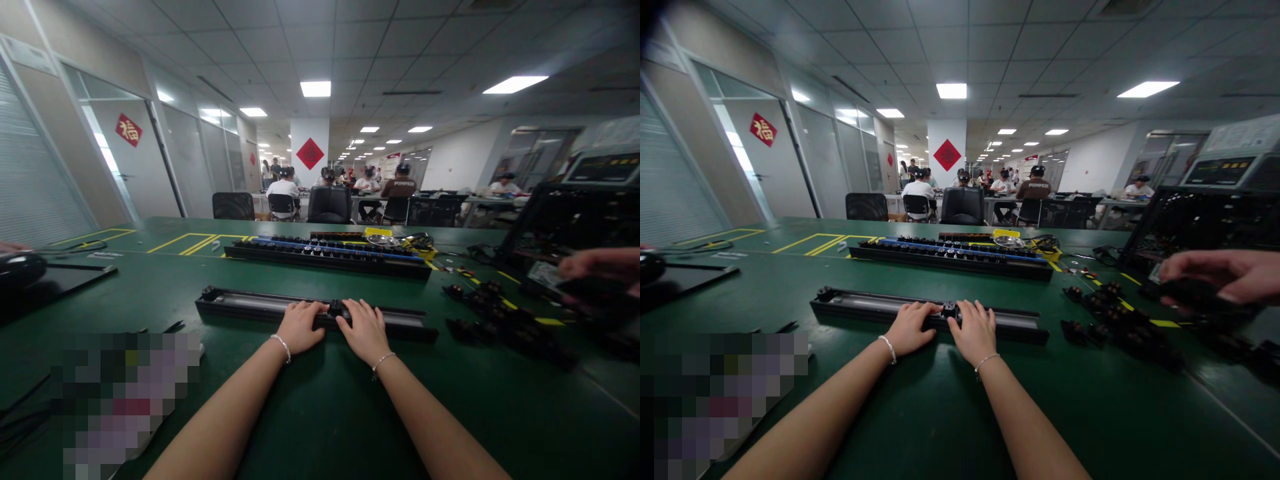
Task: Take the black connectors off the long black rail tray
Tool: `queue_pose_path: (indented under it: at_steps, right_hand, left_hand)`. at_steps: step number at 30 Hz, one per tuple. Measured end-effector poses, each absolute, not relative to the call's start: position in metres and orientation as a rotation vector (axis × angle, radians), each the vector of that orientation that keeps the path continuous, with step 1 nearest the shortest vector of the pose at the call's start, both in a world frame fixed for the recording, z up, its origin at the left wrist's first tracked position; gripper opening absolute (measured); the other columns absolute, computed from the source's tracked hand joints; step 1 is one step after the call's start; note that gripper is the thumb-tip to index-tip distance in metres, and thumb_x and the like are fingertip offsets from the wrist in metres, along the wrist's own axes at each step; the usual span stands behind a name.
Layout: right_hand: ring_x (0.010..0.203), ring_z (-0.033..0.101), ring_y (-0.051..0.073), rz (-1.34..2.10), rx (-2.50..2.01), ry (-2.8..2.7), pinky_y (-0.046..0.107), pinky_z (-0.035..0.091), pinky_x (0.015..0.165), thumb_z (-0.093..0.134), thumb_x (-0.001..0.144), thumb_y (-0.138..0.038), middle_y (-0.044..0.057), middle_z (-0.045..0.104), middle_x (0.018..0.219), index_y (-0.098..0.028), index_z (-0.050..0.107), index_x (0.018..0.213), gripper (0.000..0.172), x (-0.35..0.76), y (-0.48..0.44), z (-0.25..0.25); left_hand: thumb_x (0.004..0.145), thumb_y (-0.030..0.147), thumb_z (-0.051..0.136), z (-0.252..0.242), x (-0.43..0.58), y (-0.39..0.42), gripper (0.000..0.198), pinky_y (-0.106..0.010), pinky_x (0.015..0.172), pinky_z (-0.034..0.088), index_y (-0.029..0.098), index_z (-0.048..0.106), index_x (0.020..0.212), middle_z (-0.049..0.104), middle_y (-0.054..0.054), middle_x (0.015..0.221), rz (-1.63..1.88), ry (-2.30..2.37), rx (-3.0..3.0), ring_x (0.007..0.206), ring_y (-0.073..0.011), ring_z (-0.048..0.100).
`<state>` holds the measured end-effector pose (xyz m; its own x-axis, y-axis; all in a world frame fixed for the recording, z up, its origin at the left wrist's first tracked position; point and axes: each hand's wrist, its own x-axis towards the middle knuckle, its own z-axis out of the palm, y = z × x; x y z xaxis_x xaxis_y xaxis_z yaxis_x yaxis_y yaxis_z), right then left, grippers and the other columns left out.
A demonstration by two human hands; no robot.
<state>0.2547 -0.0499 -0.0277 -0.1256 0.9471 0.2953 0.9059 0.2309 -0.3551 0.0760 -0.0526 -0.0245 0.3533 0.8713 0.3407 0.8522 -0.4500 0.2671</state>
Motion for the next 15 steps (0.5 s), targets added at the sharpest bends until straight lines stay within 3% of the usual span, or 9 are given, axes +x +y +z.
queue_pose_path:
  at_steps: [8,15]
  right_hand:
    - [0.128,0.033,0.024,0.141,-1.789,-1.922,0.050,0.011,0.106,0.041,0.084,-0.046,0.004,0.051,0.131,-0.025,0.052,0.122,0.044,0.243,-0.050,-0.025]
    - [0.120,0.041,0.024,0.118,-1.816,-1.797,0.051,0.010,0.104,0.047,0.080,-0.046,0.005,0.058,0.121,-0.025,0.060,0.108,0.037,0.234,-0.047,-0.024]
  left_hand:
    - [0.068,0.033,0.056,-0.021,0.077,-0.055,0.053,-0.046,0.097,0.030,0.029,0.045,0.119,0.060,0.000,0.119,0.574,1.578,2.596,0.106,-0.0237,0.051]
    - [0.066,0.033,0.056,-0.018,0.078,-0.057,0.060,-0.062,0.104,0.012,0.032,0.040,0.123,0.057,-0.001,0.121,0.481,1.554,2.603,0.112,-0.0265,0.047]
